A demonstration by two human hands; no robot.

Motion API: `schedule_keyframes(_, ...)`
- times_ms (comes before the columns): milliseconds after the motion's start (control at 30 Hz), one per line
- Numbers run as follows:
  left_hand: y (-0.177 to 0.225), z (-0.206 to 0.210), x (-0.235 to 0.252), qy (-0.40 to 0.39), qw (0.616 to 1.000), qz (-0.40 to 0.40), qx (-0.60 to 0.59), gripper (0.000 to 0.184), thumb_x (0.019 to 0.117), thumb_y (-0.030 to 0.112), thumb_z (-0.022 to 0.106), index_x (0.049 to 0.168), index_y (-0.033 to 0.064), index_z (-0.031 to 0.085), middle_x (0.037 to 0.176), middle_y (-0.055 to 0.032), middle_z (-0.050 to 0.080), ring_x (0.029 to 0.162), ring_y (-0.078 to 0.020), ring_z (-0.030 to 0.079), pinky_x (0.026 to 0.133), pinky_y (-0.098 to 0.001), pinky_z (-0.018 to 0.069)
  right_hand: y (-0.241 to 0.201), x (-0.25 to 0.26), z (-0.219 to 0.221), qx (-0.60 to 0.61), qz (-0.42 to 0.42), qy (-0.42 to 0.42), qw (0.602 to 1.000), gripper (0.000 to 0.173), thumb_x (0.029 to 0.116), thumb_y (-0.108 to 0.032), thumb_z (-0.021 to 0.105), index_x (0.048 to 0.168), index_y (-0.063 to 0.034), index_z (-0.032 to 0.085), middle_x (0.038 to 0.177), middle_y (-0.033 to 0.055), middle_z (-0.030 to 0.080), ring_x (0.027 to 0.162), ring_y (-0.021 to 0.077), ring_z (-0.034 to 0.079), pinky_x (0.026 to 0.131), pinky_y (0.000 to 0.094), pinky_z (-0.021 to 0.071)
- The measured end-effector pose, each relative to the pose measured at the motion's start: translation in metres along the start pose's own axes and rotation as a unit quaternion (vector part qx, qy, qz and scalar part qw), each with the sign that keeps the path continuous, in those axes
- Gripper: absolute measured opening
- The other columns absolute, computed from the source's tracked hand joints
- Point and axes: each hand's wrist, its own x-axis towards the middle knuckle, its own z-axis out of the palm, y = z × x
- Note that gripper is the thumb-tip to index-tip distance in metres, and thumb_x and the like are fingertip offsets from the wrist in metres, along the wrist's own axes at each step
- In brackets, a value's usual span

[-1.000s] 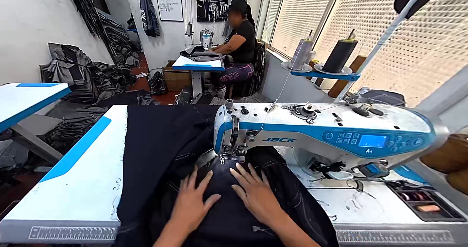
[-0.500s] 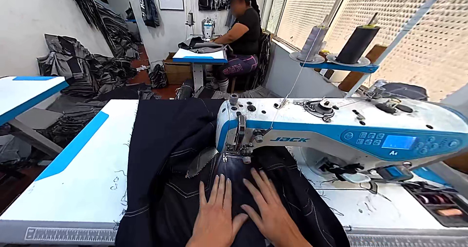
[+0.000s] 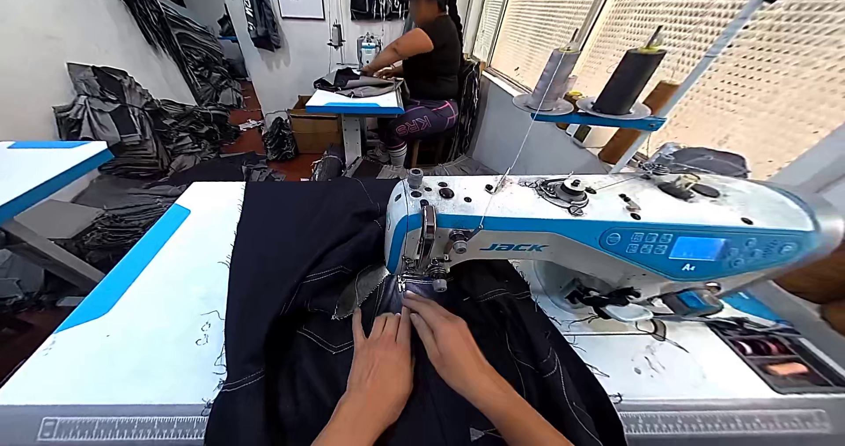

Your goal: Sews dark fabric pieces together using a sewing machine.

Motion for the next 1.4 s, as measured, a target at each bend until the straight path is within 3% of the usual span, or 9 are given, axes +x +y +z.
schedule_keyframes(100,-0.016,0.011,0.002,-0.042,0.999,-0.018,0.017,0.061,0.1095,0.045,0.027,0.159,0.0126,0.041,0.164,-0.0026,0.040,0.154,-0.0235,0.033,0.119,-0.0749,0.0077,0.019,0.000,0.027,-0.069,0.009,-0.026,0.997,0.046,0.1024,-0.001,0.042,0.146,-0.0041,0.057,0.152,0.0106,0.055,0.146,0.0269,0.045,0.122,0.0417,0.0357)
schedule_keyframes(200,-0.022,0.009,-0.005,-0.079,0.997,-0.021,0.012,0.072,0.1075,0.059,0.018,0.162,0.0144,0.034,0.168,0.0011,0.032,0.157,-0.0193,0.025,0.120,-0.0729,0.0032,0.021,-0.015,0.025,-0.160,0.017,-0.050,0.986,0.046,0.1063,-0.012,0.040,0.150,-0.0076,0.052,0.158,0.0055,0.049,0.150,0.0261,0.040,0.124,0.0453,0.0309)
schedule_keyframes(300,-0.026,0.007,-0.005,-0.066,0.998,-0.013,0.013,0.073,0.1071,0.060,0.019,0.160,0.0130,0.038,0.167,0.0001,0.035,0.155,-0.0201,0.029,0.120,-0.0731,0.0052,0.023,-0.021,0.017,-0.185,0.019,-0.054,0.981,0.051,0.1093,-0.031,0.036,0.152,-0.0082,0.050,0.160,0.0052,0.046,0.150,0.0243,0.039,0.124,0.0471,0.0297)
schedule_keyframes(467,-0.037,0.010,-0.006,-0.030,0.999,0.019,0.023,0.076,0.1059,0.064,0.020,0.158,0.0124,0.042,0.164,-0.0004,0.041,0.153,-0.0205,0.035,0.119,-0.0744,0.0106,0.020,-0.026,0.010,-0.195,0.012,-0.107,0.975,0.060,0.1100,-0.041,0.032,0.157,-0.0050,0.041,0.165,0.0084,0.038,0.153,0.0256,0.034,0.125,0.0465,0.0262)
schedule_keyframes(600,-0.048,0.005,-0.007,-0.045,0.998,0.039,0.014,0.077,0.1062,0.064,0.020,0.159,0.0116,0.039,0.166,-0.0011,0.038,0.155,-0.0205,0.031,0.119,-0.0755,0.0049,0.019,-0.033,0.020,-0.228,-0.015,-0.053,0.972,0.063,0.1082,-0.044,0.033,0.153,-0.0021,0.047,0.159,0.0118,0.046,0.148,0.0285,0.043,0.122,0.0469,0.0336)
schedule_keyframes(700,-0.040,0.009,-0.014,-0.015,0.998,0.034,0.041,0.079,0.1055,0.064,0.021,0.157,0.0085,0.043,0.164,-0.0040,0.041,0.154,-0.0256,0.033,0.116,-0.0777,0.0096,0.026,-0.036,0.021,-0.242,-0.039,-0.018,0.969,0.063,0.1080,-0.045,0.032,0.151,-0.0025,0.050,0.157,0.0112,0.049,0.146,0.0281,0.047,0.119,0.0470,0.0372)
schedule_keyframes(933,-0.044,0.008,-0.009,-0.027,0.999,0.030,0.035,0.082,0.1047,0.066,0.020,0.158,0.0084,0.040,0.165,-0.0041,0.039,0.154,-0.0252,0.032,0.118,-0.0759,0.0090,0.027,-0.033,0.018,-0.233,-0.026,-0.039,0.971,0.064,0.1090,-0.046,0.029,0.154,-0.0036,0.046,0.160,0.0099,0.045,0.148,0.0267,0.043,0.122,0.0476,0.0333)
schedule_keyframes(1167,-0.061,-0.001,0.040,-0.143,0.990,-0.001,0.014,0.079,0.1059,0.064,0.014,0.164,0.0125,0.025,0.173,-0.0005,0.019,0.160,-0.0178,0.005,0.122,-0.0683,-0.0079,0.045,0.012,0.014,-0.229,0.020,-0.100,0.968,0.067,0.1098,-0.050,0.022,0.152,-0.0069,0.050,0.160,0.0091,0.045,0.153,0.0236,0.034,0.126,0.0440,0.0236)
schedule_keyframes(1400,-0.072,-0.005,0.062,-0.161,0.987,0.008,0.015,0.066,0.1103,0.049,0.014,0.164,0.0131,0.027,0.173,0.0008,0.016,0.160,-0.0158,0.002,0.122,-0.0677,-0.0082,0.051,0.031,0.014,-0.243,0.028,-0.100,0.964,0.064,0.1092,-0.048,0.025,0.136,-0.0066,0.065,0.142,0.0129,0.063,0.143,0.0259,0.049,0.124,0.0410,0.0297)
